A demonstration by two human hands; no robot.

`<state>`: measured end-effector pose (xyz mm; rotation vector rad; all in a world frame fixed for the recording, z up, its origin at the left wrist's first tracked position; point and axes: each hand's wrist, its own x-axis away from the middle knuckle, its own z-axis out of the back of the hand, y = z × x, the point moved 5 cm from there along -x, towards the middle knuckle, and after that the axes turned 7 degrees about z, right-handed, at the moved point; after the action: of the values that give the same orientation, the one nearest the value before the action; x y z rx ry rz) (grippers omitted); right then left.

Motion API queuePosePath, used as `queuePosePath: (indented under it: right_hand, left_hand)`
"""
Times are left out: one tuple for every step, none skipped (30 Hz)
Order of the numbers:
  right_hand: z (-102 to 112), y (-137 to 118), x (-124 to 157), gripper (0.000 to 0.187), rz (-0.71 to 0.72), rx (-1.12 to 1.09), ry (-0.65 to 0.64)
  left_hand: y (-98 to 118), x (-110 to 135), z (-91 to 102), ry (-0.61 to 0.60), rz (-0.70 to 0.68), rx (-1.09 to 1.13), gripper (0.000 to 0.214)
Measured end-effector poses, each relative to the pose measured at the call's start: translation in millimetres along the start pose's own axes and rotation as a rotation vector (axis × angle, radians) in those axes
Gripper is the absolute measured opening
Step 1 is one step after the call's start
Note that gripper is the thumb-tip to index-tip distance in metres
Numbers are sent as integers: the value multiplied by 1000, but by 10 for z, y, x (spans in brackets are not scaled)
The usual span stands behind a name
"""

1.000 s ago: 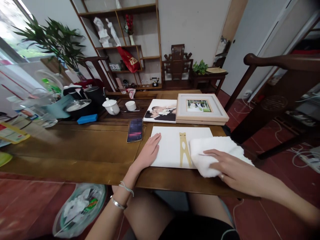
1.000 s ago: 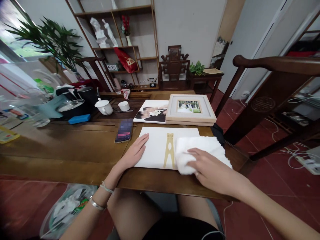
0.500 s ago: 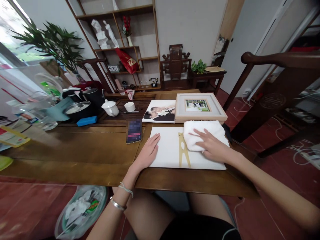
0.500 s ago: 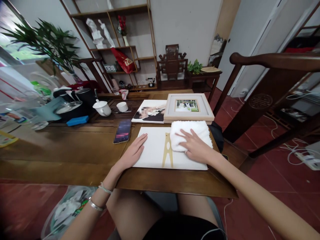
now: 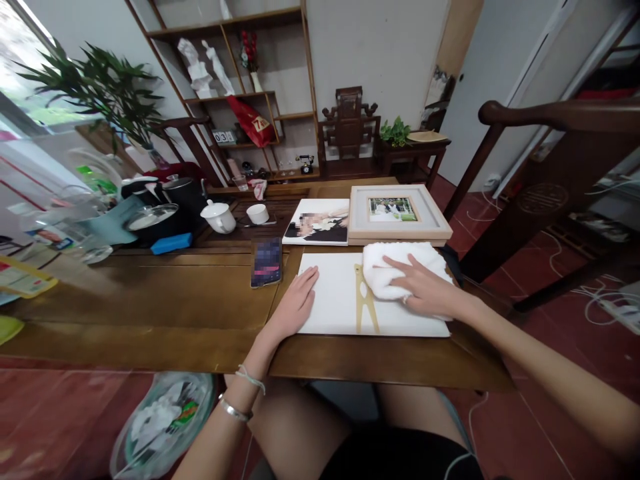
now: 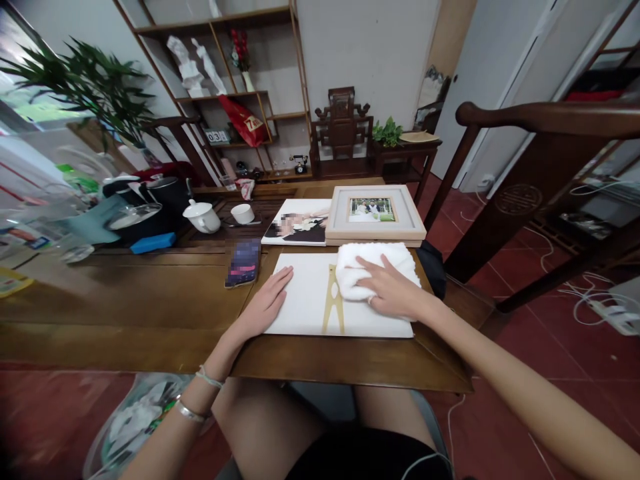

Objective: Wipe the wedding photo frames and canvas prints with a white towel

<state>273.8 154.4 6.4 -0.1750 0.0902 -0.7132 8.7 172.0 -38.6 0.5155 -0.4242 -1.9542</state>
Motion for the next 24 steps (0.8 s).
queuePosePath:
  right_hand:
    - [9, 68, -70, 47, -18, -1, 0]
    - [14, 112, -118, 46, -33, -1, 2]
    - [16, 130, -141, 46, -46, 1, 3]
    - [14, 121, -137, 46, -56, 1, 1]
    - [7, 84, -108, 46, -60, -2, -4]
    - [-1, 20, -54, 46, -56, -8, -11]
    - [-8, -65, 20, 46, -47, -16, -16]
    - [-14, -167, 112, 46, -33, -27, -20]
    - [-19, -277, 213, 47, -14, -42, -25]
    - [-23, -386, 316, 47, 6, -58, -31]
    - [-25, -485, 413, 47, 21, -73, -38]
    - [-26, -561, 494, 47, 27, -83, -44]
    - [-27, -610, 554, 47, 24, -89, -53]
    - [-27, -626, 585, 46, 14, -89, -61]
    - [-25, -610, 586, 45, 2, -83, -64]
    - [-21, -565, 557, 44, -4, -75, -65]
    - [-14, -496, 501, 43, -6, -65, -58]
    - [-4, -409, 423, 42, 0, -55, -46]
    - [10, -312, 331, 41, 11, -45, -29]
    - [23, -209, 232, 40, 19, -35, -13]
    - [35, -107, 132, 41, 20, -23, -3]
    - [44, -9, 39, 43, 9, -11, 1]
    - [51, 77, -42, 46, -13, 0, -1]
    - [55, 148, -105, 50, -40, 8, -7]
  left_hand:
    - [-1, 0, 2, 4, -4, 3, 48]
    - [-1, 1, 4, 9, -8, 6, 48]
    - [-2, 1, 5, 14, -11, 8, 48]
    - [-3, 1, 5, 17, -11, 7, 48]
    - [-5, 2, 4, 18, -11, 6, 48]
    - [-7, 2, 1, 18, -10, 5, 48]
    - [-9, 3, -2, 18, -9, 5, 48]
    - [-11, 3, -4, 18, -8, 4, 48]
    - [-13, 3, -7, 19, -8, 4, 48]
    - [-15, 4, -10, 20, -9, 3, 48]
    - [-17, 4, -13, 20, -11, 1, 48]
    - [-18, 5, -16, 20, -13, -1, 48]
    - [-19, 5, -18, 20, -15, -4, 48]
    - [-20, 5, -19, 21, -16, -6, 49]
    - [-20, 6, -20, 22, -16, -8, 49]
    - [-20, 6, -19, 23, -14, -10, 49]
    - [-19, 6, -18, 24, -10, -11, 49]
    - [-19, 6, -17, 24, -6, -11, 49]
    - [-17, 6, -16, 23, -5, -8, 48]
    - [-15, 6, -14, 21, -6, -4, 48]
    - [-12, 6, -12, 20, -9, 0, 48]
    - [-10, 6, -11, 18, -13, 3, 48]
    - [-10, 6, -10, 17, -17, 5, 48]
    - [-11, 6, -9, 16, -19, 5, 48]
